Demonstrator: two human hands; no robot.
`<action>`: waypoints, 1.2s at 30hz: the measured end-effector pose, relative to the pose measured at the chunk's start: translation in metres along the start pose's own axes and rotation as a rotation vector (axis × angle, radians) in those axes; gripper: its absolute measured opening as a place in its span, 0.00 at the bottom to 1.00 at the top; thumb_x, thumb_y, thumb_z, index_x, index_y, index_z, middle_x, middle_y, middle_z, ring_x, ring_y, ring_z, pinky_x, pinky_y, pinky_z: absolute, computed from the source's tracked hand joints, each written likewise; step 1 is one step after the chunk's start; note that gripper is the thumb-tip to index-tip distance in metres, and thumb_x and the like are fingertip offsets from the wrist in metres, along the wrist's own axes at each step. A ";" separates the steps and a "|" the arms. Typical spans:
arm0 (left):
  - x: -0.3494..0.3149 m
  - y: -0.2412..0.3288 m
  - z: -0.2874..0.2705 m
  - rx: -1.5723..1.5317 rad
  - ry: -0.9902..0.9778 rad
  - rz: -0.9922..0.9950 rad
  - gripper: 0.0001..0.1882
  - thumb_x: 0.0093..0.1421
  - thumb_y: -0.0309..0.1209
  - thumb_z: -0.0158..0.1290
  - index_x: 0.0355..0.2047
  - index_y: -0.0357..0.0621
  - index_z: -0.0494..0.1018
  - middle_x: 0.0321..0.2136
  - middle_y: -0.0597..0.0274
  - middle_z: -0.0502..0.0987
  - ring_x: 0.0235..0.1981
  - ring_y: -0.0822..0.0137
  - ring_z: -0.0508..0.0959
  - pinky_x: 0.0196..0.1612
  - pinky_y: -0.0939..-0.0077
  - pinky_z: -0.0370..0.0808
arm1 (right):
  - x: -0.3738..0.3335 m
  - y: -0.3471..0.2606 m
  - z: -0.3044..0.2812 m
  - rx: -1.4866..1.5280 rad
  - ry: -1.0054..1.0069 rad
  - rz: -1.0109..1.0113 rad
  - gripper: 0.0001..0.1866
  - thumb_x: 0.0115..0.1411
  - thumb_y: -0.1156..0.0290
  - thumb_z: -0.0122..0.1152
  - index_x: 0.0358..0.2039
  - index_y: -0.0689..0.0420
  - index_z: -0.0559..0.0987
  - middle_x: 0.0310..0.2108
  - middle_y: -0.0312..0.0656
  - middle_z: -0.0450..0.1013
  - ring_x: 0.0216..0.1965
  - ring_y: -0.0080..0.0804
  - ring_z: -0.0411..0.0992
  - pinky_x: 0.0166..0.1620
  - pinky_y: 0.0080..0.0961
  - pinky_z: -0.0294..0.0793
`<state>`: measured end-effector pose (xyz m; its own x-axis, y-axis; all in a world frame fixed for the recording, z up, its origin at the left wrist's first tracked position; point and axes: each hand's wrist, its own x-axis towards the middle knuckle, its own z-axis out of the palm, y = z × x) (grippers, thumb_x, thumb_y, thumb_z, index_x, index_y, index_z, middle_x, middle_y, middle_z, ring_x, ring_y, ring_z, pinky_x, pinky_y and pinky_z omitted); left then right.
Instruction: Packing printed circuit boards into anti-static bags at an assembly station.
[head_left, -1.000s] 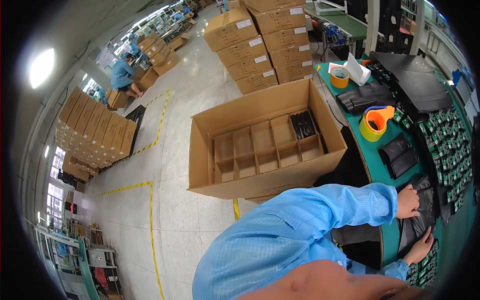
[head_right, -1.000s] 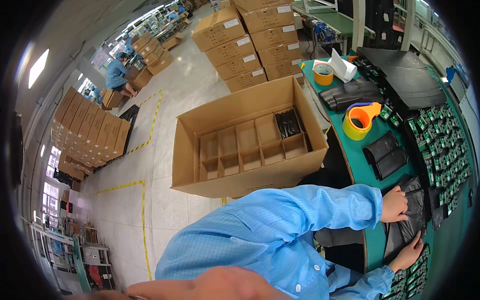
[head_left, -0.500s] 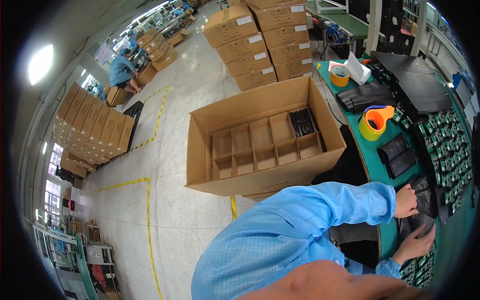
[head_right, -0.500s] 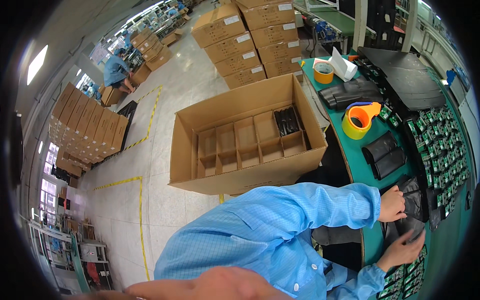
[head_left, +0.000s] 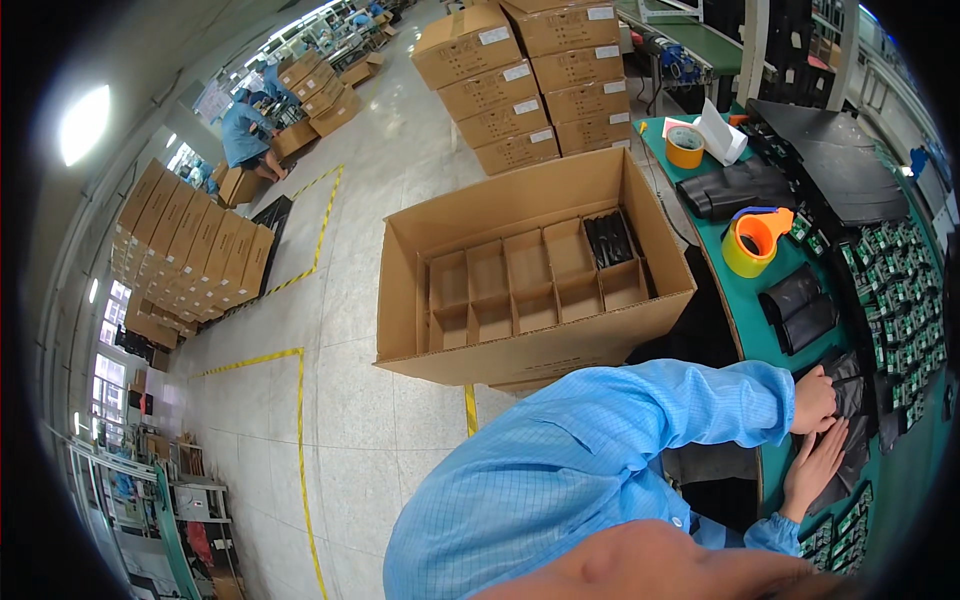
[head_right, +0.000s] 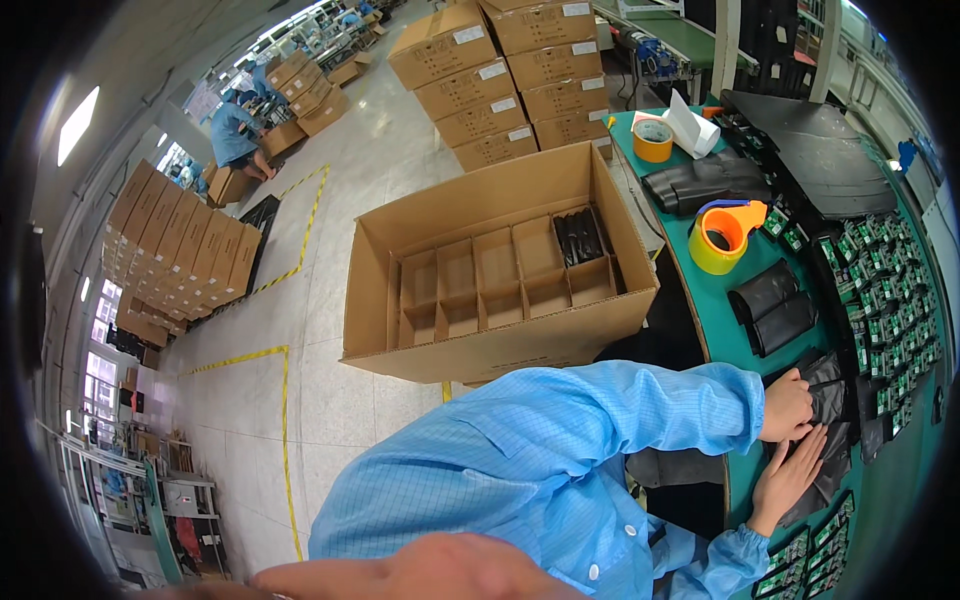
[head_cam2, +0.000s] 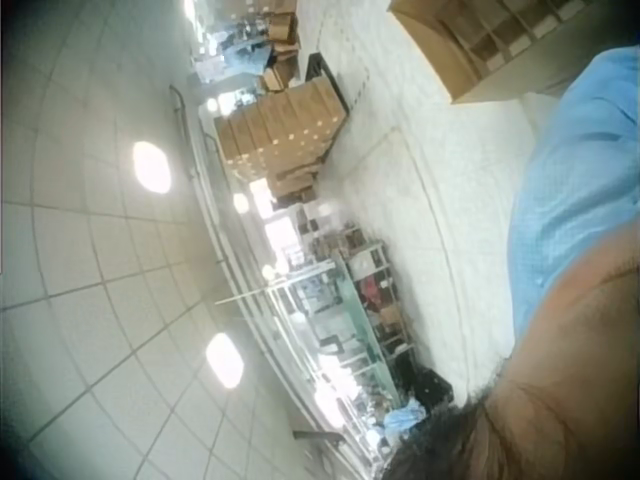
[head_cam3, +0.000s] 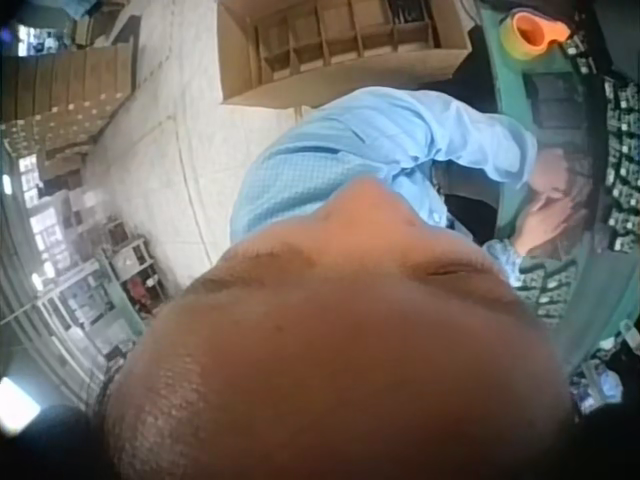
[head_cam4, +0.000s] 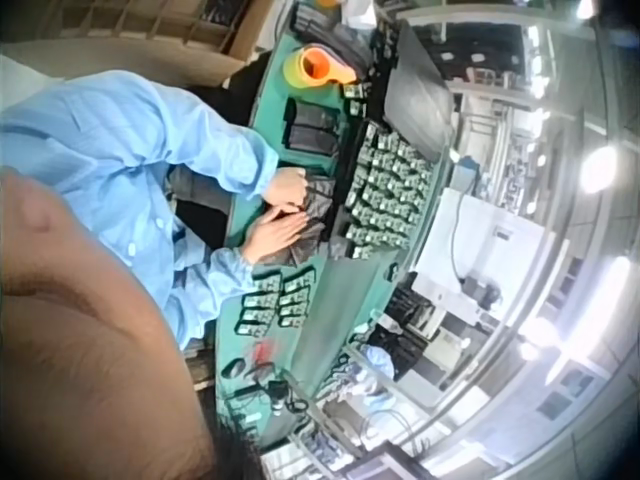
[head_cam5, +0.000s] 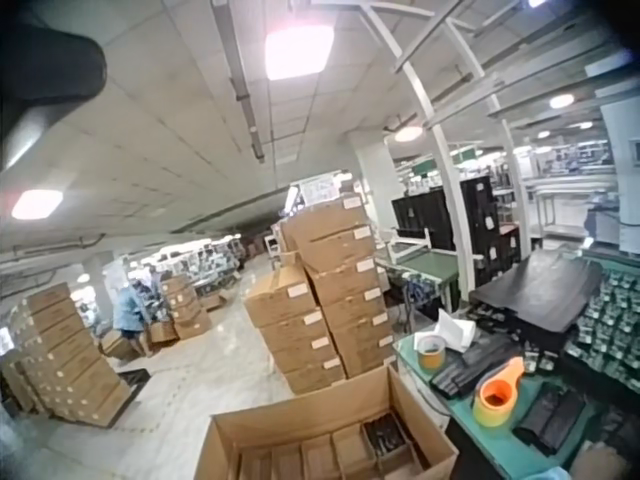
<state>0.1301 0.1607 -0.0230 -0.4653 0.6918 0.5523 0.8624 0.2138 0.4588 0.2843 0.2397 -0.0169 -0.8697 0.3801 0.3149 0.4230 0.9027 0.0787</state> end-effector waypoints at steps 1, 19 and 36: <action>0.000 0.000 0.001 0.008 0.006 -0.006 0.17 0.56 0.48 0.57 0.19 0.51 0.83 0.23 0.64 0.81 0.37 0.61 0.76 0.49 0.59 0.64 | 0.000 0.002 0.001 -0.002 0.003 0.015 0.36 0.78 0.48 0.38 0.77 0.56 0.54 0.78 0.46 0.50 0.79 0.42 0.48 0.76 0.46 0.47; -0.004 0.005 -0.012 -0.048 0.034 0.014 0.16 0.55 0.45 0.62 0.19 0.49 0.83 0.23 0.64 0.81 0.36 0.61 0.76 0.48 0.59 0.64 | -0.001 0.038 0.007 -0.106 -0.105 0.423 0.44 0.73 0.35 0.42 0.75 0.56 0.59 0.77 0.56 0.50 0.76 0.54 0.51 0.75 0.46 0.54; -0.003 0.004 -0.016 -0.039 -0.029 0.018 0.17 0.58 0.47 0.59 0.21 0.51 0.85 0.24 0.64 0.82 0.38 0.61 0.77 0.49 0.58 0.64 | -0.003 0.043 0.010 -0.060 -0.068 0.392 0.41 0.73 0.37 0.45 0.75 0.55 0.61 0.76 0.58 0.52 0.75 0.56 0.53 0.74 0.47 0.56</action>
<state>0.1324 0.1488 -0.0119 -0.4435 0.7148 0.5408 0.8620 0.1747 0.4759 0.3023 0.2791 -0.0241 -0.6538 0.7073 0.2691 0.7382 0.6743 0.0211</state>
